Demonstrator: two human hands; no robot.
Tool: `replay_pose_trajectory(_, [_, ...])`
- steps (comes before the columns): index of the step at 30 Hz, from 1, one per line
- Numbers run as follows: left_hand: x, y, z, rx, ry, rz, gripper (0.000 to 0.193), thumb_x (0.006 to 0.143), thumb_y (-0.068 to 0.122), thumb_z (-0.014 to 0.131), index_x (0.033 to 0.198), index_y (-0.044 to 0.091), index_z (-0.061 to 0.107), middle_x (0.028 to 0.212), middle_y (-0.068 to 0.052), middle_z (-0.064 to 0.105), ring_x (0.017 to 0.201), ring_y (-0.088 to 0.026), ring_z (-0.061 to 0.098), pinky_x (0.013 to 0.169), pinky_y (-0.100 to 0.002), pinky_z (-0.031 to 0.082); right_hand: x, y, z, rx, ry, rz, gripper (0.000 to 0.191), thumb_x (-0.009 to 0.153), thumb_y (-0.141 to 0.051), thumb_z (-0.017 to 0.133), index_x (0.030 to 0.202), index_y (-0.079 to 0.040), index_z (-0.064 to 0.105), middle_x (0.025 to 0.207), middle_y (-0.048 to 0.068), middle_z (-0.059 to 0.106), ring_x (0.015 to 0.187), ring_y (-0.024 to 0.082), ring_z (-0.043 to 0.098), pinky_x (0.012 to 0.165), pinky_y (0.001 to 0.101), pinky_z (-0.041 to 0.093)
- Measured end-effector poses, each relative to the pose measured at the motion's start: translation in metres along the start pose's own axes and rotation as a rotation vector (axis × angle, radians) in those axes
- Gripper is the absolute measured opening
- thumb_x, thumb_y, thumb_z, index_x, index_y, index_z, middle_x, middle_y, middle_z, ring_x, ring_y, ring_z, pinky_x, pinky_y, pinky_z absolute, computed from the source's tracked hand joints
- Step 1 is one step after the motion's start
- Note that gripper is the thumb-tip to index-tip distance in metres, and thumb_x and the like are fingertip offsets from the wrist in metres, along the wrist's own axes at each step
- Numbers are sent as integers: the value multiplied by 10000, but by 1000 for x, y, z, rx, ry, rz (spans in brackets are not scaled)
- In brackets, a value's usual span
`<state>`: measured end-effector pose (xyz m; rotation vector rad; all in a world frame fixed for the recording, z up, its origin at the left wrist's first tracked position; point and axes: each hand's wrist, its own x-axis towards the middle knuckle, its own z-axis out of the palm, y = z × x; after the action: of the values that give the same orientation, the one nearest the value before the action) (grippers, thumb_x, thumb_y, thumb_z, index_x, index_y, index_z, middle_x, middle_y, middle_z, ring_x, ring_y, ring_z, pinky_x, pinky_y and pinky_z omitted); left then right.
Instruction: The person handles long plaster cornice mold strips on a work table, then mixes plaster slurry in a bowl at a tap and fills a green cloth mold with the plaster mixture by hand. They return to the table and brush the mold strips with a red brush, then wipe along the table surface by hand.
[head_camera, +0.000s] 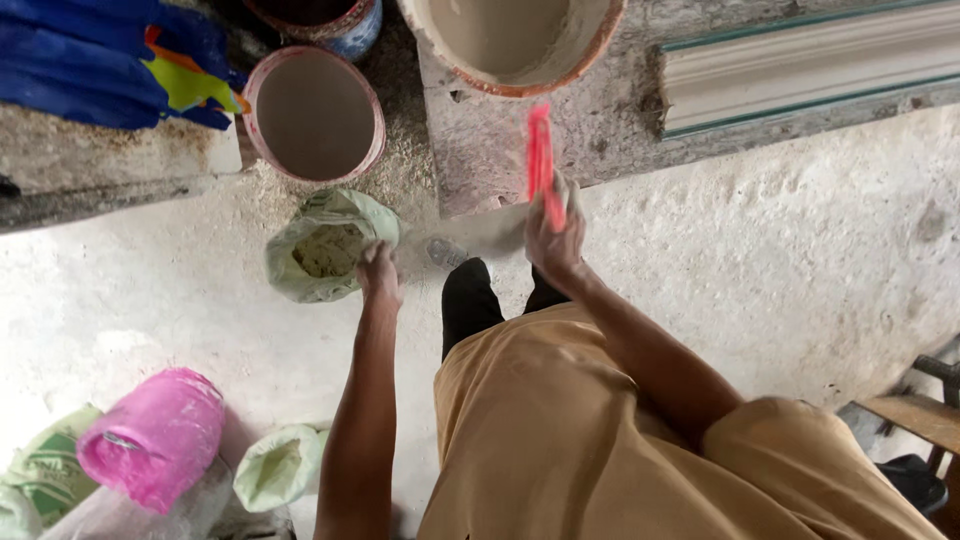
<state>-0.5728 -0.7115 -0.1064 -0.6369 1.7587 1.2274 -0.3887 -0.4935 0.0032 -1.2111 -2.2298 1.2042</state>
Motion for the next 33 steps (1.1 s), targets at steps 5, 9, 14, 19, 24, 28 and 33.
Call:
replay_pose_trajectory(5, [-12, -21, 10, 440, 9, 289, 476, 981, 393, 616, 1328, 68, 628, 1281, -146, 663, 1075, -264, 669, 915, -413, 521, 53, 10, 16, -170, -139, 140, 206, 1071, -167, 558, 1027, -7, 679, 841, 221, 654, 778, 414, 693, 693, 525, 521])
replay_pose_trajectory(9, [-23, -31, 41, 410, 60, 391, 473, 987, 420, 622, 1114, -26, 714, 1129, -211, 739, 1003, -290, 691, 888, -424, 530, 46, 4, 11, -304, 303, -387, 176, 985, -185, 606, 953, -15, 575, 911, 277, 626, 758, 493, 620, 650, 582, 506])
replay_pose_trajectory(14, [-46, -29, 85, 369, 127, 413, 430, 960, 398, 693, 1107, -6, 698, 1118, -151, 695, 991, -237, 647, 887, -427, 508, 16, 37, -37, -242, 94, -155, 163, 982, -148, 598, 989, -2, 669, 699, 229, 626, 615, 461, 607, 507, 556, 459])
replay_pose_trajectory(19, [-76, -21, 162, 83, -143, 535, 400, 998, 363, 648, 1146, -6, 610, 1108, -112, 642, 990, -203, 595, 941, -407, 533, 6, 94, -98, 15, -155, 119, 321, 1029, -231, 628, 808, 1, 636, 616, 187, 538, 567, 280, 599, 506, 472, 458])
replay_pose_trajectory(24, [-122, -37, 316, 127, -289, 554, 584, 1128, 436, 537, 1288, -125, 518, 1225, -235, 571, 1123, -245, 507, 1020, -404, 441, 3, 138, -186, 519, -264, 336, 297, 1005, -270, 604, 939, 5, 696, 664, 38, 638, 621, 90, 599, 547, 350, 518])
replay_pose_trajectory(28, [-176, -67, 426, 249, -491, 637, 702, 1051, 464, 505, 1553, -1, 349, 1517, -151, 519, 1372, -214, 503, 1136, -342, 384, 24, 191, -278, 450, -21, 383, 298, 1012, -254, 599, 991, 26, 698, 684, 55, 626, 657, 91, 589, 556, 336, 503])
replay_pose_trajectory(33, [-228, -86, 543, 675, -573, 813, 627, 1025, 435, 553, 1469, -5, 508, 1455, -199, 591, 1348, -282, 583, 1134, -378, 443, 48, 266, -396, 641, 239, 444, 332, 1046, -242, 515, 1013, 23, 713, 694, 81, 647, 582, 137, 619, 527, 331, 501])
